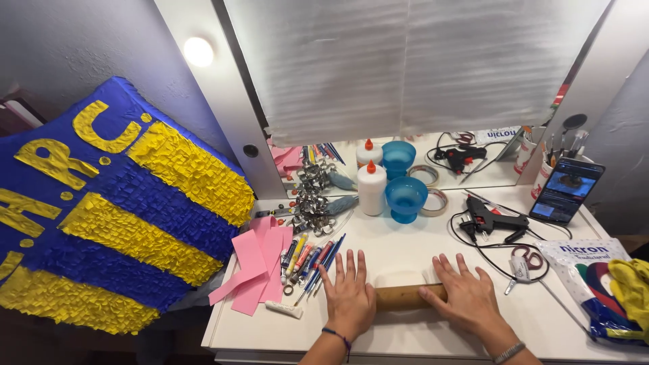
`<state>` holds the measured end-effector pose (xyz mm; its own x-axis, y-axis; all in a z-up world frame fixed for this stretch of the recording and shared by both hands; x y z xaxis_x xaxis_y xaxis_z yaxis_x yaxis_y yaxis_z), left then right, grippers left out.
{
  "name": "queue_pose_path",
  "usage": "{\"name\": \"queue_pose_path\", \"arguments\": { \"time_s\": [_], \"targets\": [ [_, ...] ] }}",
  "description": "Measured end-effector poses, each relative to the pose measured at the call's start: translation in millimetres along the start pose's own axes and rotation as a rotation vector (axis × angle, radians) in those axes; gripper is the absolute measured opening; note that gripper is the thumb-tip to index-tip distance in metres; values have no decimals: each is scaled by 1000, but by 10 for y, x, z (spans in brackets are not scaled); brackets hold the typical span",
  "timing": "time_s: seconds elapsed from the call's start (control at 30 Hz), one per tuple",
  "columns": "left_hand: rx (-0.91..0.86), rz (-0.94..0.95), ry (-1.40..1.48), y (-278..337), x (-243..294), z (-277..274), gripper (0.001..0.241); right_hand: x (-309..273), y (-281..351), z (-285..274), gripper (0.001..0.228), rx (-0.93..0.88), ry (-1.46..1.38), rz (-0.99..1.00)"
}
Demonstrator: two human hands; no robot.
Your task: Shaping and rolling out white clay on a desk using a rolling pin and a small tool
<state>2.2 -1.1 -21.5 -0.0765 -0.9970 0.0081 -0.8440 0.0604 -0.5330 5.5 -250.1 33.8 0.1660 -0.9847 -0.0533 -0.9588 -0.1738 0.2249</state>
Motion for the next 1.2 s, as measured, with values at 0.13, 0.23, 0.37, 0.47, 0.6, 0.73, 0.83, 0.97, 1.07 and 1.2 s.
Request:
{"name": "queue_pose_path", "arguments": {
  "time_s": [0.13, 0.23, 0.37, 0.47, 0.6, 0.73, 0.83, 0.97, 1.07, 1.2],
  "targets": [
    [200, 51, -168, 158, 6, -151, 82, 80, 103, 270, 91, 79, 45, -9],
    [208, 58, -142, -38, -44, 55, 88, 37, -42, 97, 89, -3, 42, 21],
    [253, 3, -160, -575, -86, 336, 90, -44, -431, -231, 85, -11, 13, 54],
    [207, 1, -96, -870, -95, 351, 89, 10, -744, -299, 93, 70, -50, 68],
    [135, -12, -45, -1101, -89, 455, 92, 65, -968, -362, 98, 128, -230, 100],
    [-406, -43, 111, -1072, -5, -80, 75, 45, -835, -286, 95, 54, -100, 51],
    [-383, -36, 150, -637, -1, 43, 75, -7, -395, -135, 96, 55, -38, 6],
    [-609, -48, 226, -145, 122, -374, 70, 112, 28, 345, 100, 128, 66, -64],
    [-508, -12, 303, 92, 131, -340, 67, 168, 241, 590, 99, 376, 61, -144],
    [-746, 2, 362, -105, 70, -532, 69, 195, 413, 646, 80, 721, 86, -307]
  ]
}}
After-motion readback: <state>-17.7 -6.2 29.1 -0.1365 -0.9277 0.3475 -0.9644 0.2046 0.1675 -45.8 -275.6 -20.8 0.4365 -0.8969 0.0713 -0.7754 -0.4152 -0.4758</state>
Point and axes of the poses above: each hand's wrist, its own y-axis away from the middle knuckle, its own z-axis out of the palm, x = y × z, the point moved 2 cm from there along -y, towards the middle knuckle, and after that the axes turned 5 degrees about -z, right-handed, at the moved point
